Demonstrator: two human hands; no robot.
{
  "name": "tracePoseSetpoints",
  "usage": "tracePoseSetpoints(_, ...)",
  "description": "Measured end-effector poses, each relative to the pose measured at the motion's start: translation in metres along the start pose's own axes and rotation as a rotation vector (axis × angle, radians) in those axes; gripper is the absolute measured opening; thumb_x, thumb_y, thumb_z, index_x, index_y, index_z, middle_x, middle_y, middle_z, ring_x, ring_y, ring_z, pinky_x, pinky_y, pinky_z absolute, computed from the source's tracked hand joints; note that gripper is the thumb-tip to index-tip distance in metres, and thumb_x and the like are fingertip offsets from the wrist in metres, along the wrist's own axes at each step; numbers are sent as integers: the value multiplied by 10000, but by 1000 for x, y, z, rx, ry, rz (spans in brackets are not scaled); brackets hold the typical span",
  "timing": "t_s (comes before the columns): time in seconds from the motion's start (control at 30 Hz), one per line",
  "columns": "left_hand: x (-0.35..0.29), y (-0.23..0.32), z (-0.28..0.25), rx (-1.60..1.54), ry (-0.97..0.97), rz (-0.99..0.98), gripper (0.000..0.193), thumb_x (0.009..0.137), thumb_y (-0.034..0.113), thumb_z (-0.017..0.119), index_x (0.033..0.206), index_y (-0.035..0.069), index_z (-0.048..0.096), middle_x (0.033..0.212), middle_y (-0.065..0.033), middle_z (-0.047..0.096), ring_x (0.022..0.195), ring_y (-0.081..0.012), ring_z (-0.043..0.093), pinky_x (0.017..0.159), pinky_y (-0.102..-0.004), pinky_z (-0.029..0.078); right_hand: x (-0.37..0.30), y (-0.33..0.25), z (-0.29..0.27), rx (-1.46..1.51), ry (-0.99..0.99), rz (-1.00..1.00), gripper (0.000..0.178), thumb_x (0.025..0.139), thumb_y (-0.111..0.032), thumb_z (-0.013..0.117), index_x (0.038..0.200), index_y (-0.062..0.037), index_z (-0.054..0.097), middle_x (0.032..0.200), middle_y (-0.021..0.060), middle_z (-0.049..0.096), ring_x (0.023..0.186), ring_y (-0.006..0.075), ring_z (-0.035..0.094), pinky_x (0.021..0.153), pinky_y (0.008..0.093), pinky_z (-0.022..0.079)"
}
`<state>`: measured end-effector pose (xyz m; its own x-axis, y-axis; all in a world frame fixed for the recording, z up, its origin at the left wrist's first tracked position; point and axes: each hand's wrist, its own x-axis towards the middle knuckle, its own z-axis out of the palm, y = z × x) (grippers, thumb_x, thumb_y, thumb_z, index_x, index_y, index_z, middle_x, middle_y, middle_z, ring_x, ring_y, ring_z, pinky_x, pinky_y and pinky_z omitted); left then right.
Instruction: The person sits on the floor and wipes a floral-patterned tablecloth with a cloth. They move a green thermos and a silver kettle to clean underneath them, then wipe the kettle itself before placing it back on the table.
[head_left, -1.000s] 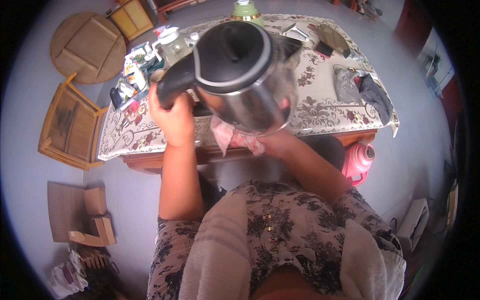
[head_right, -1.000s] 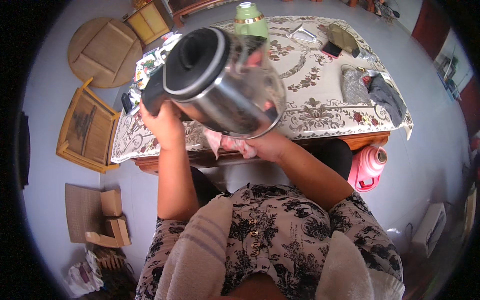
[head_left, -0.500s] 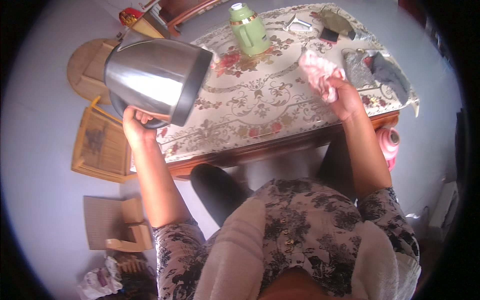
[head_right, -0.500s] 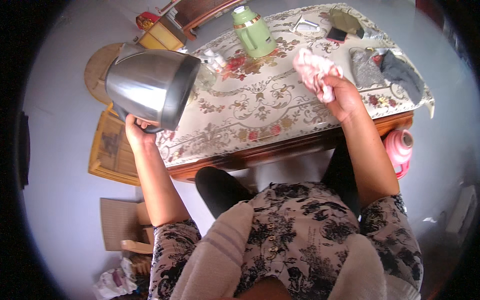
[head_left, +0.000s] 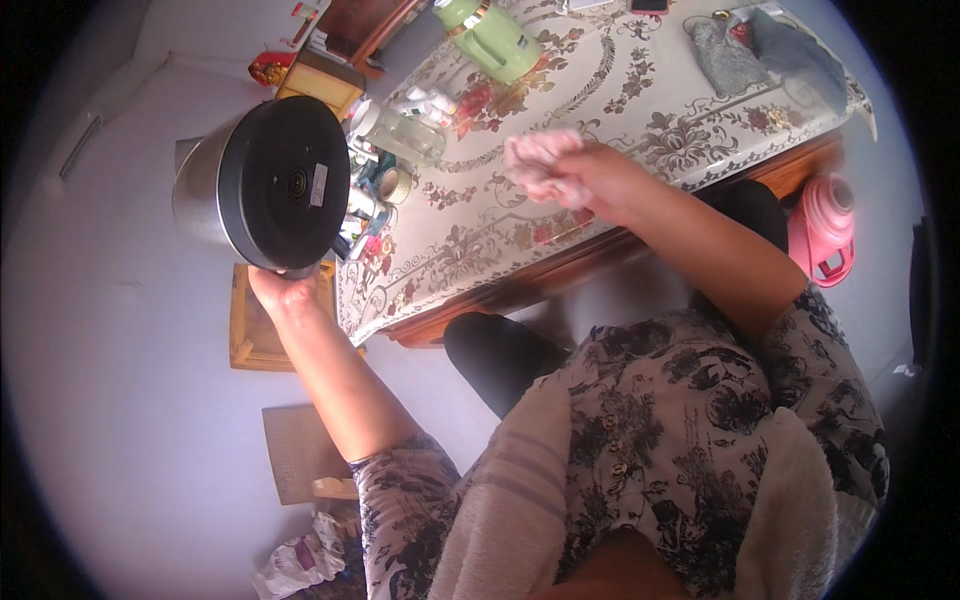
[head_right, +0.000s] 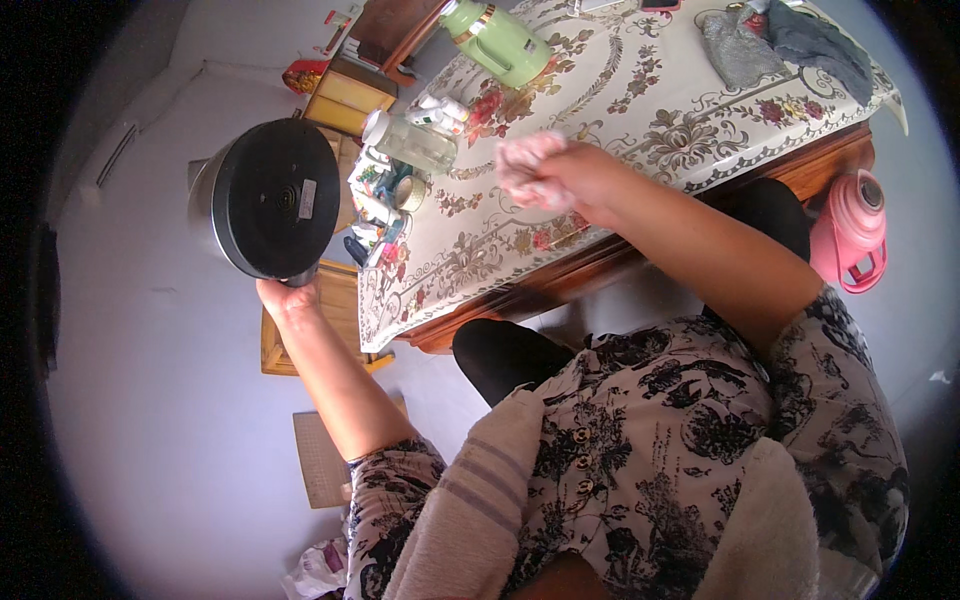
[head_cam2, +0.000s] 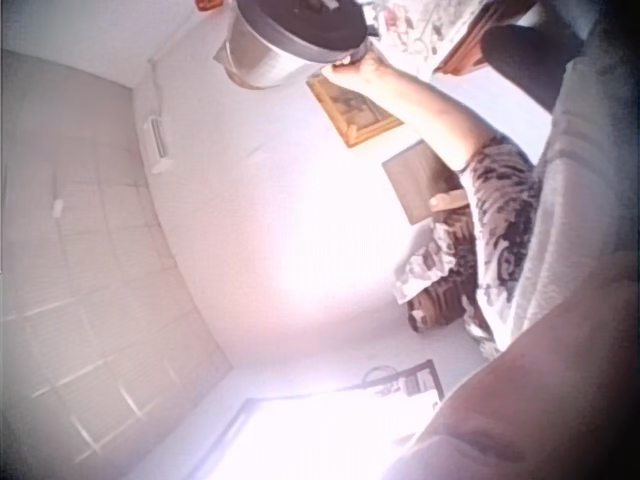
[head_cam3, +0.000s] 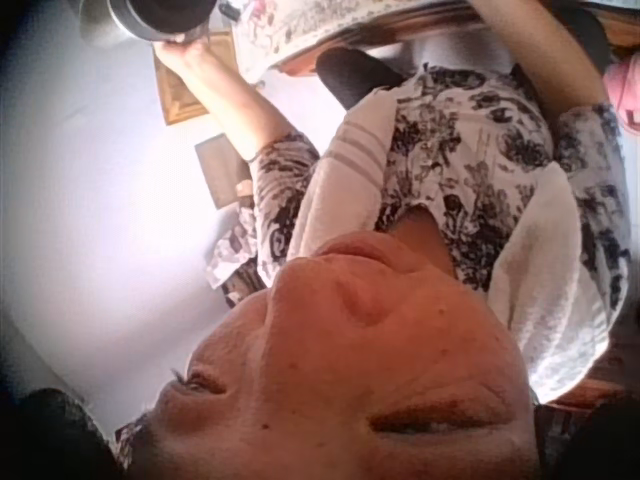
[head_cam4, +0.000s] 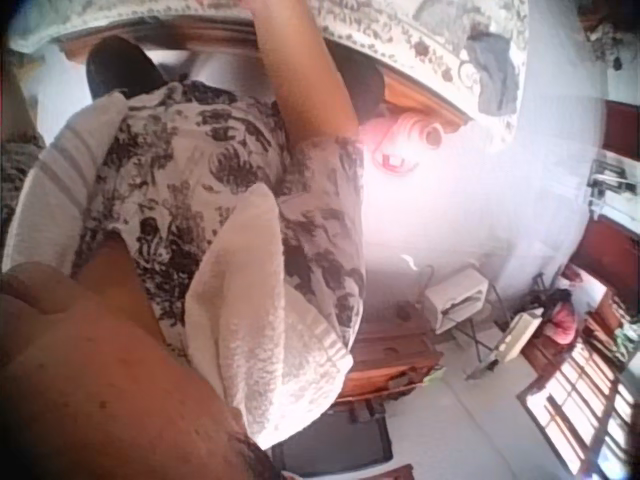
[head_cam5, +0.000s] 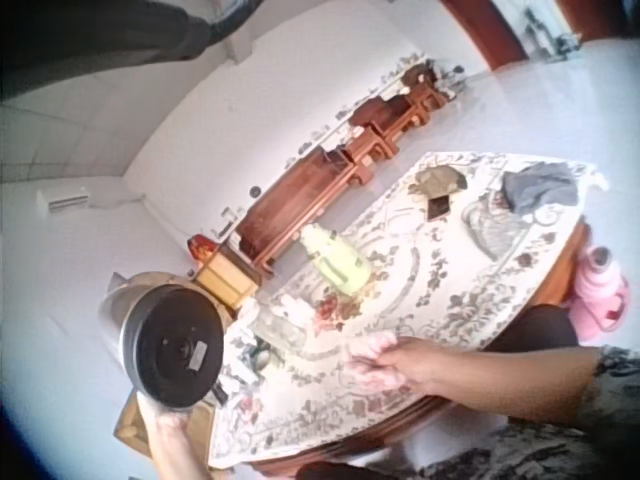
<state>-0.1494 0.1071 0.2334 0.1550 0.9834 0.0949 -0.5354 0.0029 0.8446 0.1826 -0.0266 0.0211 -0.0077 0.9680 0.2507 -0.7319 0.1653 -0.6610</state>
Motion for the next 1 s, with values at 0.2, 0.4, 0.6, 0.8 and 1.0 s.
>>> tracePoseSetpoints(0.2,16,-12,-18,-162,-36,-134,199,905,164,451,751,99,558,463,57,356,410,-89,382,721,-340,540,51,-54,105,-9,83,-352,378,818,112,517,1164,-15,606,968,120,690,773,131,660,669,267,560)
tracePoseSetpoints(0.4,25,-45,0,-279,-116,-210,206,937,192,451,746,126,486,547,68,382,447,-78,374,443,-240,404,75,-4,123,-23,-114,-308,366,802,94,607,1156,13,560,1037,149,681,896,210,700,730,333,587)
tracePoseSetpoints(0.6,15,-56,5,-188,49,-91,141,951,144,501,844,53,508,568,38,370,473,-88,387,434,-235,435,52,-18,134,159,-31,-197,229,856,-13,683,1070,-1,602,927,105,686,788,187,687,677,290,564)
tracePoseSetpoints(0.8,-2,-65,23,-58,2,3,132,979,157,487,909,47,507,602,29,376,492,-92,397,433,-241,433,50,-15,127,286,-102,-224,256,812,-61,771,1026,-42,632,911,81,684,784,159,685,586,263,544)
tracePoseSetpoints(1.0,-2,-55,28,-117,-31,-46,146,984,162,480,866,76,469,581,36,366,467,-92,391,421,-254,425,38,-19,139,118,-101,-222,292,807,-45,769,1045,-44,600,915,74,682,739,143,683,501,230,500)
